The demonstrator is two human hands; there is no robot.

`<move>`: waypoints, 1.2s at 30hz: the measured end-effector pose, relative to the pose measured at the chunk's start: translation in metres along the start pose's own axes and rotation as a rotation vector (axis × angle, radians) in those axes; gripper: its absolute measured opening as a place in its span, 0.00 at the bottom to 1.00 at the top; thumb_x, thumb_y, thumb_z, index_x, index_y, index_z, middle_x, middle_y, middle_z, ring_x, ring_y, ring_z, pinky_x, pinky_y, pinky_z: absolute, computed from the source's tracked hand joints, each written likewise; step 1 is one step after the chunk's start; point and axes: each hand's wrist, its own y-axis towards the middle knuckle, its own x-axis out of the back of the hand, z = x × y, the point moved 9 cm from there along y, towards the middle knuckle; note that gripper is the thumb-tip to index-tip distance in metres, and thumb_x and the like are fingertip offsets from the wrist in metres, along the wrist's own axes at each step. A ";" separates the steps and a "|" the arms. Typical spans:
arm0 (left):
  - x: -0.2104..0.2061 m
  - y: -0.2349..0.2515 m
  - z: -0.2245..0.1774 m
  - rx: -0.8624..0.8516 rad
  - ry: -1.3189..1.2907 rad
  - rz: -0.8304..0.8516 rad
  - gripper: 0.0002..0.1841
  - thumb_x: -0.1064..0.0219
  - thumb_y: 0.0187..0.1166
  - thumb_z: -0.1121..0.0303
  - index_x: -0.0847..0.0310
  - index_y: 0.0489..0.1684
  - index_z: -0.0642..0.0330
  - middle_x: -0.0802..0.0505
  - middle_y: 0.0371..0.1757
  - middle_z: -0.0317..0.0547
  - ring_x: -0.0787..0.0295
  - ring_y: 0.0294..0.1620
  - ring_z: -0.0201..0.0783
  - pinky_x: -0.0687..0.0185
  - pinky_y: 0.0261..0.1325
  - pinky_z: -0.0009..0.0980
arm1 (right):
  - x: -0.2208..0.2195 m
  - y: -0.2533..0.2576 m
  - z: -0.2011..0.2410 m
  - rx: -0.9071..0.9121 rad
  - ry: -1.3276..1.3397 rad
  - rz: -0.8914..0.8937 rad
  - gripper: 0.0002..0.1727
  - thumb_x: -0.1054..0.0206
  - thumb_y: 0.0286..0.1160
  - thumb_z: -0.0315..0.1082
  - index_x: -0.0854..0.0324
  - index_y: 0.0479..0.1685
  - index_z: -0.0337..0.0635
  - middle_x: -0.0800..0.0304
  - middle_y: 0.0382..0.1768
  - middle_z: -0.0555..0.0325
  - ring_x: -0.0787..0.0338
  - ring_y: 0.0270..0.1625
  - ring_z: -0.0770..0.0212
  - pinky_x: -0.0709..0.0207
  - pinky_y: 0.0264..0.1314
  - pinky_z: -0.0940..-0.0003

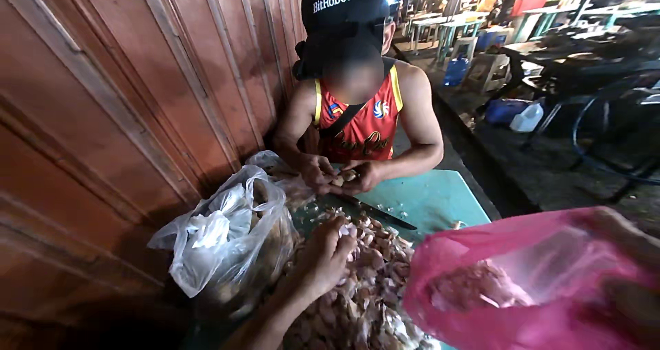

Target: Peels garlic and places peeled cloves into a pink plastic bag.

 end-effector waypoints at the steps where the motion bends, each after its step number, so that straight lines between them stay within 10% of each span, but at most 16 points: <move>1: -0.004 0.000 0.001 0.023 0.000 0.063 0.24 0.50 0.91 0.60 0.24 0.74 0.70 0.15 0.71 0.61 0.20 0.74 0.47 0.30 0.80 0.45 | -0.006 0.003 -0.007 0.013 -0.034 0.071 0.29 0.47 0.72 0.23 0.28 0.76 0.21 0.21 0.69 0.22 0.15 0.67 0.34 0.25 0.66 0.36; 7: 0.005 -0.007 -0.020 -0.222 0.106 -0.085 0.17 0.42 0.85 0.65 0.15 0.55 0.71 0.09 0.55 0.59 0.13 0.62 0.47 0.21 0.72 0.44 | -0.021 0.010 -0.008 -0.014 -0.105 0.212 0.34 0.49 0.71 0.21 0.36 0.83 0.22 0.29 0.75 0.18 0.24 0.76 0.25 0.33 0.75 0.31; 11: -0.012 -0.004 -0.014 -0.074 0.291 0.117 0.18 0.44 0.86 0.69 0.19 0.66 0.70 0.14 0.66 0.64 0.20 0.73 0.58 0.33 0.79 0.58 | -0.027 0.011 -0.006 -0.013 -0.120 0.251 0.34 0.48 0.72 0.20 0.37 0.84 0.22 0.31 0.76 0.17 0.26 0.77 0.23 0.34 0.76 0.31; 14: -0.004 -0.005 -0.022 -0.096 0.234 0.025 0.18 0.46 0.84 0.73 0.20 0.66 0.75 0.13 0.65 0.67 0.18 0.72 0.56 0.29 0.79 0.49 | -0.027 0.010 -0.006 0.013 -0.126 0.256 0.32 0.48 0.73 0.20 0.36 0.83 0.22 0.29 0.75 0.17 0.25 0.76 0.22 0.34 0.75 0.30; 19: -0.001 0.003 -0.006 0.011 -0.020 -0.057 0.22 0.50 0.92 0.64 0.21 0.68 0.75 0.10 0.57 0.61 0.13 0.59 0.43 0.22 0.70 0.38 | -0.024 0.007 -0.011 0.025 -0.107 0.280 0.32 0.47 0.73 0.21 0.36 0.82 0.22 0.29 0.74 0.16 0.24 0.74 0.22 0.33 0.74 0.30; 24: -0.007 0.009 0.018 0.236 -0.488 -0.169 0.17 0.53 0.94 0.60 0.24 0.39 0.60 0.25 0.27 0.32 0.33 0.22 0.23 0.32 0.28 0.21 | -0.021 0.001 -0.023 -0.020 -0.161 0.307 0.31 0.45 0.79 0.26 0.36 0.84 0.26 0.30 0.76 0.19 0.26 0.77 0.22 0.36 0.75 0.26; 29: -0.011 0.006 0.026 0.388 -0.689 -0.243 0.18 0.52 0.95 0.61 0.20 0.46 0.65 0.20 0.34 0.39 0.25 0.30 0.29 0.25 0.37 0.24 | -0.016 -0.006 -0.029 -0.009 -0.117 0.302 0.31 0.43 0.81 0.31 0.33 0.84 0.31 0.27 0.76 0.24 0.23 0.76 0.27 0.34 0.75 0.30; 36: -0.030 0.007 0.024 0.442 -1.100 -0.050 0.25 0.65 0.96 0.50 0.28 0.35 0.54 0.22 0.23 0.35 0.25 0.20 0.30 0.24 0.26 0.24 | -0.016 -0.006 -0.027 -0.006 -0.117 0.307 0.31 0.43 0.80 0.30 0.33 0.84 0.30 0.26 0.75 0.23 0.23 0.74 0.26 0.33 0.75 0.32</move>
